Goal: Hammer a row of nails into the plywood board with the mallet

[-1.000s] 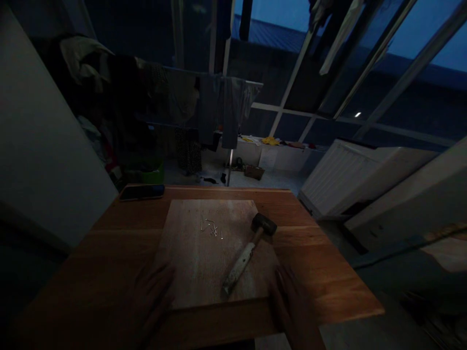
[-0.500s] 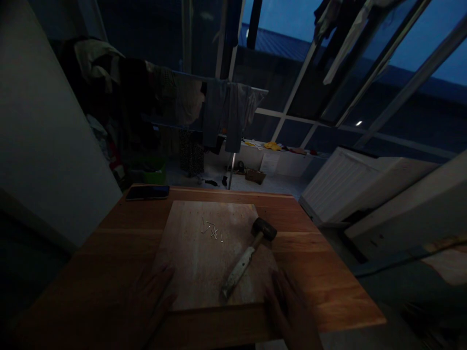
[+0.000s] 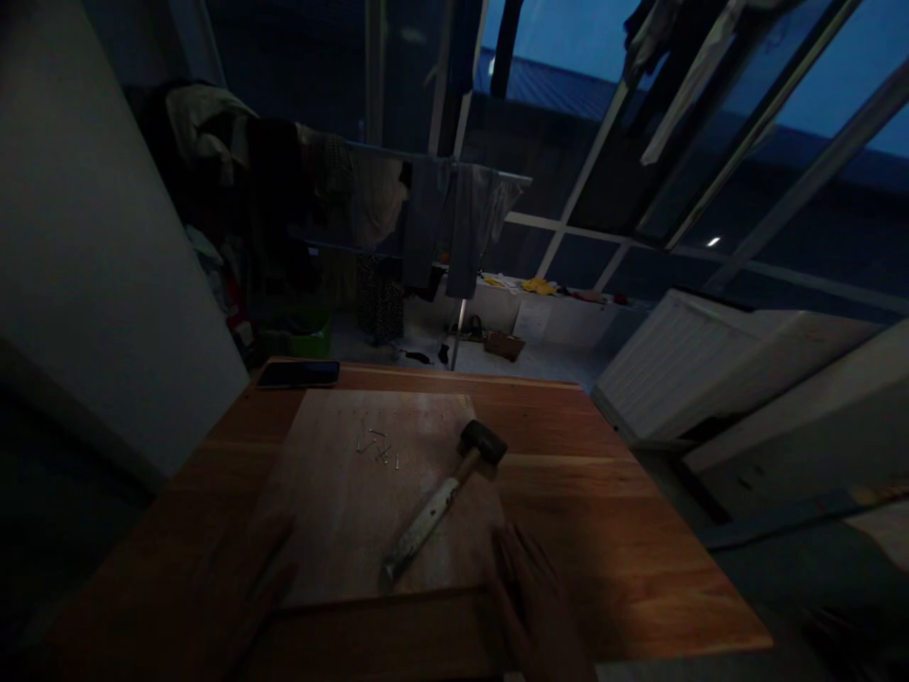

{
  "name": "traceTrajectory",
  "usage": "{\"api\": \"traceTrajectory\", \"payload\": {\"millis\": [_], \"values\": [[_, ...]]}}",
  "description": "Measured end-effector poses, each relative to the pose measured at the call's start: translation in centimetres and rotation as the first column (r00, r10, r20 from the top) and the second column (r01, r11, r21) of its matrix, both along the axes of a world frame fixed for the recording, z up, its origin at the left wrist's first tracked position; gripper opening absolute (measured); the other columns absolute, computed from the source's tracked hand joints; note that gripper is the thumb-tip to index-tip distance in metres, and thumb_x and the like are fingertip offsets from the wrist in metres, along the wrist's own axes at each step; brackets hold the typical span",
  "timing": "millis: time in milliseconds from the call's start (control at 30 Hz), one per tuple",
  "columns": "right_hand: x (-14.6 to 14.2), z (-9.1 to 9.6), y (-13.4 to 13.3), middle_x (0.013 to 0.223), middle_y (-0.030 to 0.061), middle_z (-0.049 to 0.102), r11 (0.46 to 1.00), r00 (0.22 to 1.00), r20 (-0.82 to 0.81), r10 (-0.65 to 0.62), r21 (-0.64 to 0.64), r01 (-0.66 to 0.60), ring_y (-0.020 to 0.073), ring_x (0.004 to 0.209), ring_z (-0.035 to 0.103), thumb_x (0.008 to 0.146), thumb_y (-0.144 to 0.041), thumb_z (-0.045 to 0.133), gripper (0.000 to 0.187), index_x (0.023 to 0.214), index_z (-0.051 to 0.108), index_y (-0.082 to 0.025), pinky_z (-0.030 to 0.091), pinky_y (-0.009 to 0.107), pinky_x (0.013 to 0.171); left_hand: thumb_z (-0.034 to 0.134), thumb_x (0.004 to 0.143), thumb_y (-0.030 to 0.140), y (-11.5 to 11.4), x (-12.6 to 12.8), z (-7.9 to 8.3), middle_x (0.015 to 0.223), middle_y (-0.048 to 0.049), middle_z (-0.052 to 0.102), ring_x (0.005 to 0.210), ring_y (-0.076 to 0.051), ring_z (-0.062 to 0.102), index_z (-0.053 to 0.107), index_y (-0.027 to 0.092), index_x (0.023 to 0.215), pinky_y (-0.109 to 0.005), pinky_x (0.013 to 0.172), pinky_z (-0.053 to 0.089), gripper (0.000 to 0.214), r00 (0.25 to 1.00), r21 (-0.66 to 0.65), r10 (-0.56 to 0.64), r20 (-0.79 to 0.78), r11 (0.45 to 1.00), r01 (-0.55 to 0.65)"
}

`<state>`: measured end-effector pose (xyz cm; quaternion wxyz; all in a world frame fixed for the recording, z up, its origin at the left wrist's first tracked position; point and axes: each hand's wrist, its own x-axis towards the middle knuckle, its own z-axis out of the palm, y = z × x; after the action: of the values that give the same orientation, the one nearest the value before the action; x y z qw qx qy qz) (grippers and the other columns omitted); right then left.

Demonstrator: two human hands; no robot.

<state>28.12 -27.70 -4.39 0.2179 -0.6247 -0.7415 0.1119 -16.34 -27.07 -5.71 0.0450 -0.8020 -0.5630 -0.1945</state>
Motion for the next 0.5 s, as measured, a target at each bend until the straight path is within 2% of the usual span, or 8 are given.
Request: {"api": "traceTrajectory", "payload": {"millis": [200, 300, 400, 500], "values": [[-3.3, 1.4, 0.9, 0.157, 0.0098, 0.051, 0.998, 0.998, -0.059, 0.026, -0.051, -0.029, 0.0298, 0.148, 0.043, 0.102, -0.039, 0.051, 0.052, 0.15, 0.055, -0.02, 0.04, 0.053, 0.121, 0.041, 0.096, 0.031, 0.3, -2.9, -0.2, 0.132, -0.0045, 0.072, 0.124, -0.028, 0.063, 0.072, 0.03, 0.119, -0.051, 0.109, 0.047, 0.038, 0.999, 0.015, 0.04, -0.034, 0.999, -0.04], [-5.2, 2.1, 1.1, 0.159, 0.0082, 0.048, 0.995, 0.995, -0.077, 0.056, -0.083, -0.062, 0.0289, 0.15, 0.04, 0.103, -0.038, 0.05, 0.052, 0.152, 0.052, -0.022, 0.037, 0.053, 0.123, 0.039, 0.094, 0.028, 0.2, -4.7, 0.0, 0.126, -0.0066, 0.075, 0.123, -0.031, 0.063, 0.074, 0.027, 0.112, -0.053, 0.107, 0.048, 0.04, 0.994, 0.064, 0.075, -0.081, 0.996, -0.069], [-7.0, 2.4, 1.3, 0.16, 0.0077, 0.047, 0.989, 0.993, -0.098, 0.067, -0.124, -0.079, 0.0293, 0.151, 0.038, 0.103, -0.039, 0.05, 0.052, 0.153, 0.052, -0.023, 0.036, 0.054, 0.123, 0.034, 0.094, 0.028, 0.1, -6.2, 0.6, 0.123, -0.0061, 0.075, 0.121, -0.028, 0.065, 0.072, 0.026, 0.116, -0.048, 0.106, 0.05, 0.044, 0.991, 0.109, 0.103, -0.088, 0.99, -0.094], [-8.4, 2.9, 1.4, 0.16, 0.0075, 0.047, 0.984, 0.991, -0.104, 0.089, -0.147, -0.104, 0.0305, 0.151, 0.038, 0.103, -0.041, 0.05, 0.052, 0.152, 0.052, -0.023, 0.037, 0.056, 0.122, 0.033, 0.096, 0.033, 0.4, -7.2, 1.6, 0.122, -0.0043, 0.075, 0.119, -0.025, 0.066, 0.067, 0.028, 0.127, -0.041, 0.103, 0.053, 0.046, 0.99, 0.076, 0.141, -0.002, 0.987, -0.141]]}}
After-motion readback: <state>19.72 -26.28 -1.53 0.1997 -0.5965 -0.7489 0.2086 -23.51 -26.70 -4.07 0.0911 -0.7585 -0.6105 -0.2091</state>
